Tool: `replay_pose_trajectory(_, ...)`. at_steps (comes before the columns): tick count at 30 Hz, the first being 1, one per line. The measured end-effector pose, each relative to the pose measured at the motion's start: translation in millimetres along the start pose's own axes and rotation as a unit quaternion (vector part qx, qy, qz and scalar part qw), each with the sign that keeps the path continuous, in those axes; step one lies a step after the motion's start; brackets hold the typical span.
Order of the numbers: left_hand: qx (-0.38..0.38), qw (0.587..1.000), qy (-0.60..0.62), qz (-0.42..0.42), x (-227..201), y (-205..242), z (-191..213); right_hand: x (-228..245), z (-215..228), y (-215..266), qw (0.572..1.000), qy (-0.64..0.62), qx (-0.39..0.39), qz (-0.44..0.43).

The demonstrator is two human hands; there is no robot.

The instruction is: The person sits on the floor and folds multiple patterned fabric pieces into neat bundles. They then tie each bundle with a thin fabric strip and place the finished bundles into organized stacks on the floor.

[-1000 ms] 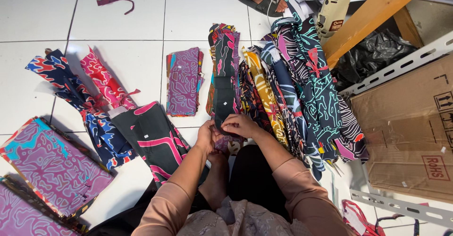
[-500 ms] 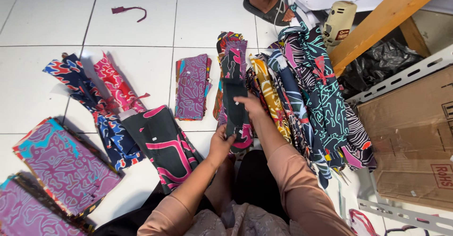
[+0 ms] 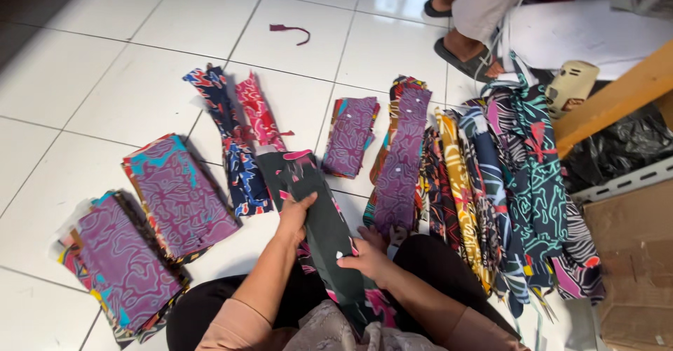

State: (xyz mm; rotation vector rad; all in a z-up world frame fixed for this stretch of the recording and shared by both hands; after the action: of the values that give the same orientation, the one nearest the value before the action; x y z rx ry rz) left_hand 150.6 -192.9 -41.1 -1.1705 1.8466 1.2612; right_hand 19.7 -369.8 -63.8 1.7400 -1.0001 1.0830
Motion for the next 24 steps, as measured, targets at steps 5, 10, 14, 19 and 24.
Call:
replay_pose_trajectory(5,0.016,0.982,-0.051,-0.181,-37.3,-56.8,50.4,-38.9,0.1,-48.4,0.993,0.074,-0.093,-0.019)
replay_pose_trajectory(10,-0.124,0.981,-0.149,0.007,12.2,-105.5,97.6,-85.6,6.7,-136.3,0.997,-0.029,-0.077,0.016)
replay_pose_trajectory(14,-0.18,0.931,-0.311,-0.061,86.4,-103.6,118.2,-120.3,13.6,-142.8,0.984,0.131,-0.113,-0.037)
replay_pose_trajectory(19,-0.28,0.847,-0.423,-0.157,119.8,-99.7,124.6,-107.2,11.5,-137.4,0.857,0.458,-0.236,-0.019)
replay_pose_trajectory(24,-0.324,0.857,-0.377,-0.137,124.8,-88.6,127.7,-96.3,20.4,-142.5,0.839,0.453,-0.292,-0.074)
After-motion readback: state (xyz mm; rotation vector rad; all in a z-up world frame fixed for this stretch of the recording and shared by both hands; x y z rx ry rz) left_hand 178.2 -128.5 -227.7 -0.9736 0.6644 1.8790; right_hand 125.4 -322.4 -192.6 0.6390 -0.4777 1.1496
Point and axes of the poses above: each hand's wrist, its own y-axis away from the middle knuckle, its own z-axis out of the back of the hand, x = y × z, the point moved 2 cm from there along -y, towards the middle knuckle, and after that the axes turned 8 degrees about -y, right-handed, at the moved point
